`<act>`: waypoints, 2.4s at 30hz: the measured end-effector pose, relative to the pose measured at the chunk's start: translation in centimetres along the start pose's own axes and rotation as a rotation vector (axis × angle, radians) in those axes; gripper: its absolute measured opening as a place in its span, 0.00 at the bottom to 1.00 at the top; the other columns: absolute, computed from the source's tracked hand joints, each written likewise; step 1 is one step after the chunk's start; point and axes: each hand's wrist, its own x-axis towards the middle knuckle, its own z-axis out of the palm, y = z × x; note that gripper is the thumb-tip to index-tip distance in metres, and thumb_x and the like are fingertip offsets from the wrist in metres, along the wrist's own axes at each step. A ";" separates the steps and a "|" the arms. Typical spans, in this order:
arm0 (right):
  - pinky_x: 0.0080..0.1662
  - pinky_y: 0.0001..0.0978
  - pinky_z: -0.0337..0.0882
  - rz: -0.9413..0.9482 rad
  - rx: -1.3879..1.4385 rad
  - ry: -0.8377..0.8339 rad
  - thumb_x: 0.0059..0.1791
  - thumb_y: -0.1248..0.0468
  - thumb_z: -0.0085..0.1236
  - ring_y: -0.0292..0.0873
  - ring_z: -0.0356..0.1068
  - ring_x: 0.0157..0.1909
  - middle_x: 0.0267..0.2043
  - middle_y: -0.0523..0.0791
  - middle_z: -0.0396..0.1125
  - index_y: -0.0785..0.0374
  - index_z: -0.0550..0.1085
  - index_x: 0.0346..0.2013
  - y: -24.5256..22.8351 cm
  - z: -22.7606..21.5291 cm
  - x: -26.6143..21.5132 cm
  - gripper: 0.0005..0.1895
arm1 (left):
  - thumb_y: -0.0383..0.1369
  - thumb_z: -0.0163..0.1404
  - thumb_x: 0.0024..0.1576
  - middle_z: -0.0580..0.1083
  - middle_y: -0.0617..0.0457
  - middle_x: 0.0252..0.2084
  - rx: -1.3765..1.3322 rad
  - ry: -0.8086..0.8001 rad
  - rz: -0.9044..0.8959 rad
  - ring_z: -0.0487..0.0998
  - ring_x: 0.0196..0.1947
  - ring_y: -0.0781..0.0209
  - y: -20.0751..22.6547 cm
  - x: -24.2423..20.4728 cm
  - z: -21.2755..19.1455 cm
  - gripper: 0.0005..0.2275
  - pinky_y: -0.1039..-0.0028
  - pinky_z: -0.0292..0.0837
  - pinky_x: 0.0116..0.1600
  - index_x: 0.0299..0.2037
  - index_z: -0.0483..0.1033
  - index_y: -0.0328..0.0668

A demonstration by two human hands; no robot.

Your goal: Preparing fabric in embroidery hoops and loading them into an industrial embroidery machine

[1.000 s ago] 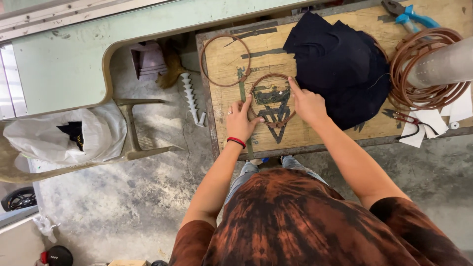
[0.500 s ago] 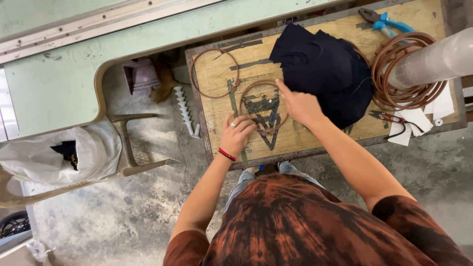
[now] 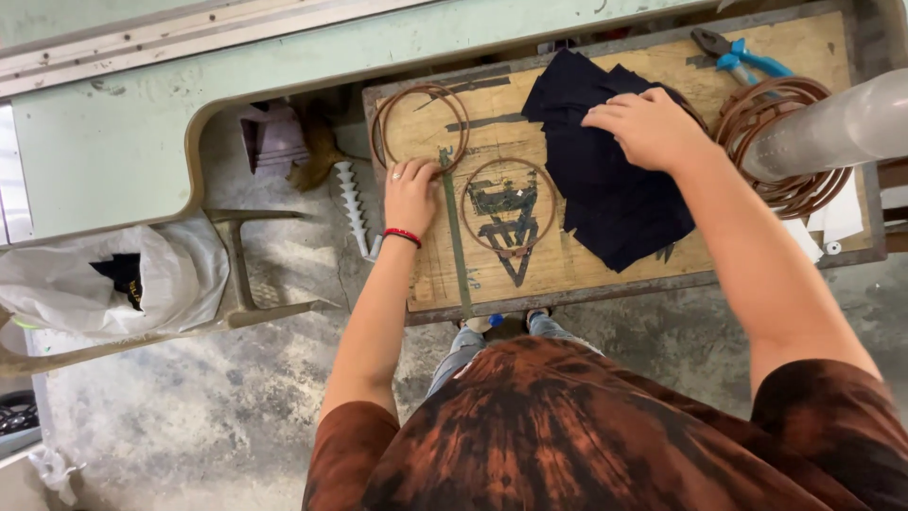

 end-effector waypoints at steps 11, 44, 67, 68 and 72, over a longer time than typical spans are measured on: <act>0.82 0.50 0.49 -0.011 -0.061 -0.160 0.57 0.61 0.55 0.40 0.58 0.82 0.52 0.34 0.78 0.50 0.79 0.39 -1.6 -6.2 0.6 0.05 | 0.27 0.53 0.66 0.79 0.45 0.53 -0.326 -0.047 -0.111 0.75 0.56 0.41 8.1 -4.4 -5.6 0.06 0.51 0.75 0.59 0.46 0.84 0.35; 0.60 0.45 0.70 0.052 0.266 -0.241 0.47 0.39 0.67 0.48 0.79 0.54 0.44 0.40 0.81 0.44 0.86 0.45 -12.4 10.3 8.6 0.20 | 0.59 0.55 0.59 0.48 0.46 0.85 0.139 -0.426 0.231 0.44 0.85 0.49 11.5 -10.4 4.3 0.47 0.50 0.36 0.85 0.83 0.48 0.43; 0.56 0.57 0.80 0.360 0.741 0.062 0.32 0.55 0.88 0.74 0.68 0.62 0.55 0.52 0.53 0.66 0.62 0.52 -19.1 8.1 2.7 0.48 | 0.42 0.69 0.47 0.65 0.59 0.59 0.003 -0.432 -0.204 0.72 0.61 0.52 10.9 -5.7 9.3 0.23 0.62 0.82 0.53 0.48 0.71 0.52; 0.56 0.57 0.80 0.357 0.741 0.063 0.32 0.55 0.88 0.74 0.68 0.62 0.55 0.52 0.53 0.66 0.62 0.52 -19.2 7.5 2.7 0.48 | 0.42 0.69 0.47 0.65 0.59 0.59 0.005 -0.430 -0.206 0.72 0.61 0.52 11.2 -5.7 8.9 0.23 0.62 0.82 0.53 0.48 0.71 0.52; 0.56 0.62 0.80 0.434 0.703 -0.005 0.31 0.56 0.89 0.76 0.65 0.64 0.60 0.57 0.50 0.71 0.57 0.61 -19.7 5.1 2.8 0.58 | 0.38 0.69 0.49 0.64 0.50 0.61 -0.021 -0.450 -0.226 0.69 0.64 0.45 12.2 -5.4 6.9 0.27 0.60 0.82 0.60 0.56 0.68 0.45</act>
